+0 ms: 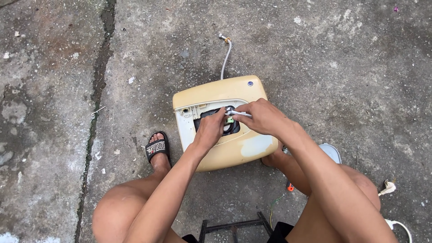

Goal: Disassembling a small water heater by unscrewing bolts with a wrench to remove the internal heating element for cleaning.

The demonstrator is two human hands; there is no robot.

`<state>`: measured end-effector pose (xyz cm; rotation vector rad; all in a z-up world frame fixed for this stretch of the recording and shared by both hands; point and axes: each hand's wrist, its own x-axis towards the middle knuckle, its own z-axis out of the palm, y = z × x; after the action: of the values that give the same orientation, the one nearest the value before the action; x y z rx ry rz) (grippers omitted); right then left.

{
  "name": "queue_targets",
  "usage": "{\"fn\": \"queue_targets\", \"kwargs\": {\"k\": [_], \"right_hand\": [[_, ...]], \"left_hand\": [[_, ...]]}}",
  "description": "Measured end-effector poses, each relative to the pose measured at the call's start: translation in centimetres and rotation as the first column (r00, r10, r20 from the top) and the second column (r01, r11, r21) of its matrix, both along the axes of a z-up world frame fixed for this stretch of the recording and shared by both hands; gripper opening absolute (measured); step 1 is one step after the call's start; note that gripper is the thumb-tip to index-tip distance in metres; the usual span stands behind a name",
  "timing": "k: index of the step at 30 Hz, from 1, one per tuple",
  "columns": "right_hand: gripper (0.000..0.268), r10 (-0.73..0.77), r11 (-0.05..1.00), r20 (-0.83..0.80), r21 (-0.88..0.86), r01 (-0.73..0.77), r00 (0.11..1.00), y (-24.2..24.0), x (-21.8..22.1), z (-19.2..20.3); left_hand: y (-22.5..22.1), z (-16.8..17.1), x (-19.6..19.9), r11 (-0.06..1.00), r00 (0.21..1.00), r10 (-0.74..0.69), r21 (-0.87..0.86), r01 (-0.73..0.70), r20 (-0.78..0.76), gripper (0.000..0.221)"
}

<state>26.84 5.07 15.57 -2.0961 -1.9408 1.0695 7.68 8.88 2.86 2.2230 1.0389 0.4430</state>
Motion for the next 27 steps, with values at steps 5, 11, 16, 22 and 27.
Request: {"fn": "queue_targets", "kwargs": {"k": [5,11,16,22,27], "right_hand": [[0.024,0.136,0.95,0.198,0.252,-0.185,0.971,-0.6,0.4,-3.2],[0.023,0.248,0.755,0.338,0.52,-0.4,0.908,-0.1,1.7,-4.6],[0.023,0.306,0.693,0.385,0.537,-0.481,0.871,0.4,2.6,-4.8],[0.026,0.317,0.617,0.448,0.572,-0.54,0.836,0.8,3.5,-5.6],[0.027,0.365,0.528,0.549,0.543,-0.653,0.752,2.7,4.1,-7.1]], "left_hand": [[0.4,-1.1,-0.1,1.0,1.0,-0.008,-0.027,0.009,0.022,0.008],[1.0,-1.0,-0.2,0.999,0.999,-0.044,-0.027,0.044,0.016,0.007],[0.3,0.9,0.0,1.0,0.999,-0.018,0.023,0.018,0.03,0.012],[-0.1,1.5,0.3,0.997,0.998,-0.006,0.072,0.001,0.064,0.012],[-0.2,0.3,0.2,0.994,0.995,0.067,0.081,-0.074,0.078,0.014]]}}
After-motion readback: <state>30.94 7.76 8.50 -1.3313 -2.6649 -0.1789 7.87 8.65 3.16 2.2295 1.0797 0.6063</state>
